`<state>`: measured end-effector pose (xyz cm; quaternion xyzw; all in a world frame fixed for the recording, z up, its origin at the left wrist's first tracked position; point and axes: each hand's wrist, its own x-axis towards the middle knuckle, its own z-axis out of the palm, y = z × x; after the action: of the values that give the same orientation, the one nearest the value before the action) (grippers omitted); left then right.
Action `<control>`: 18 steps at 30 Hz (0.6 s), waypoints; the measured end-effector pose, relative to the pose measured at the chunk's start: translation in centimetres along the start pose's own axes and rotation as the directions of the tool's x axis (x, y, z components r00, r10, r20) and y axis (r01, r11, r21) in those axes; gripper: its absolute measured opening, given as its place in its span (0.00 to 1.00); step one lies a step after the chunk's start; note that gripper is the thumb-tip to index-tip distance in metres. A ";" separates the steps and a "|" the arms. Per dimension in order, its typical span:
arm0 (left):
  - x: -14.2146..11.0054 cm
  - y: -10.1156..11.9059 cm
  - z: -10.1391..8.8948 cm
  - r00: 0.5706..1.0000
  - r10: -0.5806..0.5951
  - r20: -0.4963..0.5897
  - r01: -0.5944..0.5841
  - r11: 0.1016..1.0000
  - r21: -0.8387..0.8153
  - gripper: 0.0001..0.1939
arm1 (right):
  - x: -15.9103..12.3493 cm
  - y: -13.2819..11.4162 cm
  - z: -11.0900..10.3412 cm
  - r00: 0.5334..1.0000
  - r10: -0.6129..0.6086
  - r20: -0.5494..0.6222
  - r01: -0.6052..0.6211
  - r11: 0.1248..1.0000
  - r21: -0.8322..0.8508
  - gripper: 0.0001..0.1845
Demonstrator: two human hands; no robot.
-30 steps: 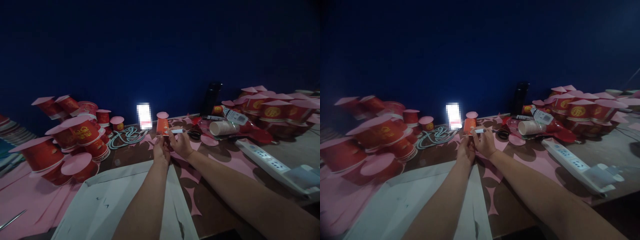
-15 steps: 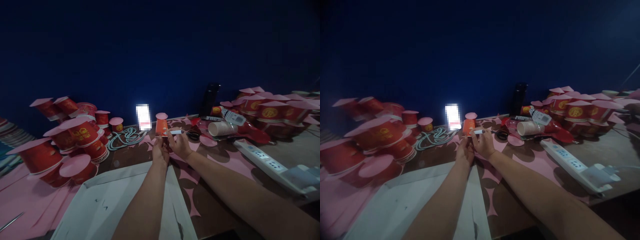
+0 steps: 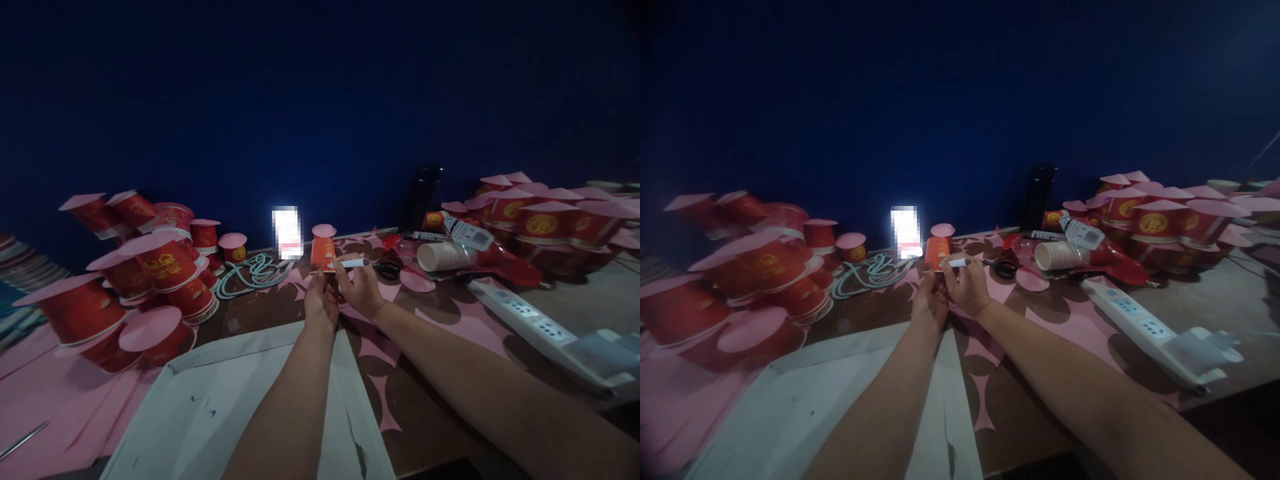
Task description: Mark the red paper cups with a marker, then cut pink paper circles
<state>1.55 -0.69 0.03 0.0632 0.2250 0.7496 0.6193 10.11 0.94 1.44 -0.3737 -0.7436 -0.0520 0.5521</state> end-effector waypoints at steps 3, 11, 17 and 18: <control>0.0 0.0 0.1 1.000 -0.002 -0.012 0.002 1.000 0.025 0.06 | 0.0 0.0 0.0 1.000 -0.010 -0.003 0.010 1.000 0.009 0.05; -0.1 0.0 0.1 1.000 -0.005 -0.009 0.006 0.999 0.037 0.06 | -0.1 0.0 0.1 1.000 -0.002 -0.003 0.002 1.000 -0.006 0.05; -0.1 0.0 0.0 1.000 0.008 -0.023 -0.007 0.999 0.039 0.03 | -0.1 -0.3 0.0 1.000 -0.011 -0.001 0.010 1.000 -0.028 0.06; -0.1 0.0 0.0 1.000 0.008 -0.024 -0.007 0.999 0.040 0.02 | -0.1 -0.3 0.0 1.000 -0.008 0.002 0.008 1.000 -0.028 0.06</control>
<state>1.60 -0.73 0.04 0.0673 0.2473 0.7481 0.6121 9.94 0.64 1.52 -0.3785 -0.7446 -0.0644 0.5460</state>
